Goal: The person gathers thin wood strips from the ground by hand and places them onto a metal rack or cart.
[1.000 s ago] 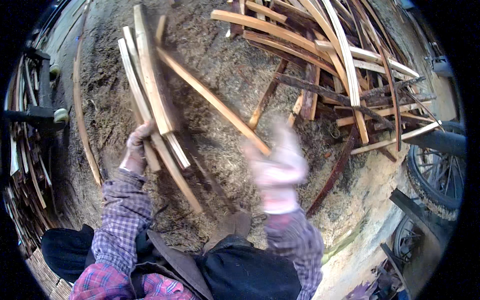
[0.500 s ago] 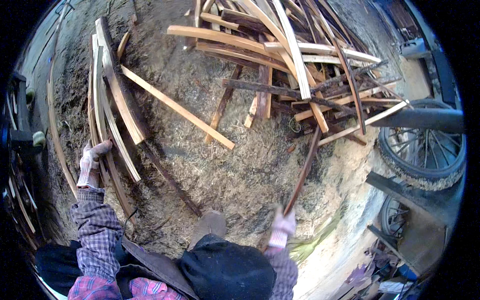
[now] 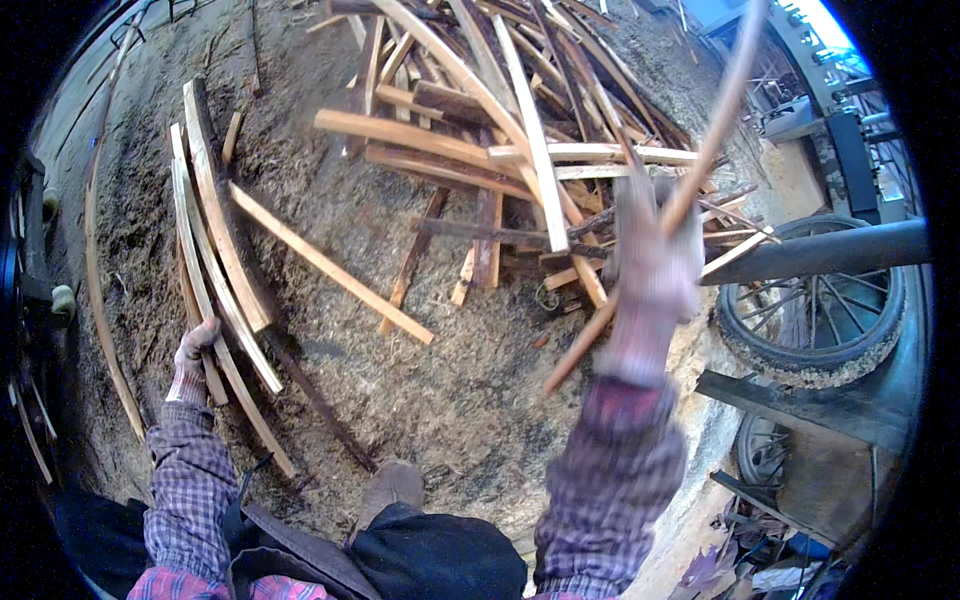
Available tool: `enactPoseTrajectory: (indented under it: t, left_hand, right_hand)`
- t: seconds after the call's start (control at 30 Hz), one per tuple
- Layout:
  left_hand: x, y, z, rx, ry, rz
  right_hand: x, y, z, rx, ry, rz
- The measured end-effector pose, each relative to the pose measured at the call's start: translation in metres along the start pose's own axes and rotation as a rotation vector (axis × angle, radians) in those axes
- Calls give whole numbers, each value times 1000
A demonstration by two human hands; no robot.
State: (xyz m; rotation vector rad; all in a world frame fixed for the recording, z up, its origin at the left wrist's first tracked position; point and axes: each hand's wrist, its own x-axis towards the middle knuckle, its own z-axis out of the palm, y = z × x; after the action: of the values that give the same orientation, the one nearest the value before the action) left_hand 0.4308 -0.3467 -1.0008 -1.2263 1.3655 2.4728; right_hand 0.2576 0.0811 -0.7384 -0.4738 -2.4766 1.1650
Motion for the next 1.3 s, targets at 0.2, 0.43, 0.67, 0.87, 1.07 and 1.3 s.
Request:
enactPoseTrajectory:
  t: [0.2,0.43,0.67,0.87,1.07,1.3]
  left_hand:
    - [-14,5,33,-16,-99,-48]
    - [-27,14,32,-50,15,-12]
    - [-28,15,44,49,-55,-62]
    - [19,-11,1,16,-60,-23]
    - [56,-19,-56,-66,-102,4]
    - [-23,7,42,58,-111,-33]
  right_hand:
    - [67,20,98,-955,-307,-22]
    - [44,48,117,-999,-176,-34]
    - [-41,100,9,-980,-379,123]
    - [-145,145,-76,-473,-168,245]
    - [-31,124,-94,294,176,70]
    - [47,160,-19,-887,-16,330]
